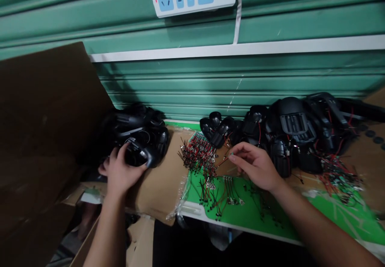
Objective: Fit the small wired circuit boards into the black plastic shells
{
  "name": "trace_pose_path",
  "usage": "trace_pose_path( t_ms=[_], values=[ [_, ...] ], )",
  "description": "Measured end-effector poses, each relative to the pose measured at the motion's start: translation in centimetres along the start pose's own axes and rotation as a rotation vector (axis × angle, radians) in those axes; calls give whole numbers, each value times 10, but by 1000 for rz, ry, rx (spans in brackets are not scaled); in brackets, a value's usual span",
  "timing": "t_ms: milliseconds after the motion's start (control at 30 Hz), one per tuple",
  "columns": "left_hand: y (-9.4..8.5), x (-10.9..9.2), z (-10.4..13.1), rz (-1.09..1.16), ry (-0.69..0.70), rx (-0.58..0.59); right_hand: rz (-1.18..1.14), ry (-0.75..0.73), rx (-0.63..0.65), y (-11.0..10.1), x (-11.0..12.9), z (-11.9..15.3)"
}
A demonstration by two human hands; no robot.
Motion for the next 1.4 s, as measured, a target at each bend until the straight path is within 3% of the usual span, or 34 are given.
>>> trace_pose_path(
  t_ms=[133, 267, 467, 567, 700, 833, 967, 1167, 1400],
  values=[
    [19, -54, -10, 3, 112, 3, 17, -25, 15, 2, 0, 1],
    [32, -84, -11, 3, 106, 38, 39, -63, 27, 4, 2, 0],
    [48, -136, 4, 95, 329, 20, 6, -57, 12, 4, -2, -1],
    [52, -145, 3, 61, 342, 97, -1, -42, 9, 4, -5, -2],
    [48, -144, 1, -20, 362, 263, -39, -6, 1, 4, -7, -4],
    [18, -149, 3, -30, 434, 108, -64, 11, -3, 1, -9, -6],
    [1, -172, 7, -1, 639, 4, -61, 26, 13, 0, -12, -8],
    [16, -205, -12, -132, 993, 131, -89, 11, 33, 3, -12, -8],
    [41, -213, -41, -205, 1075, 267, -138, -34, 32, -2, 2, -9]
  ],
)
Point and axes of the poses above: each hand's wrist, its own z-axis away from the middle knuckle, its own y-axis out of the palm, x = y × z, the point moved 8 cm from there along -z, towards the middle knuckle, and after that the axes turned 8 degrees about -z, right-handed, at the moved point
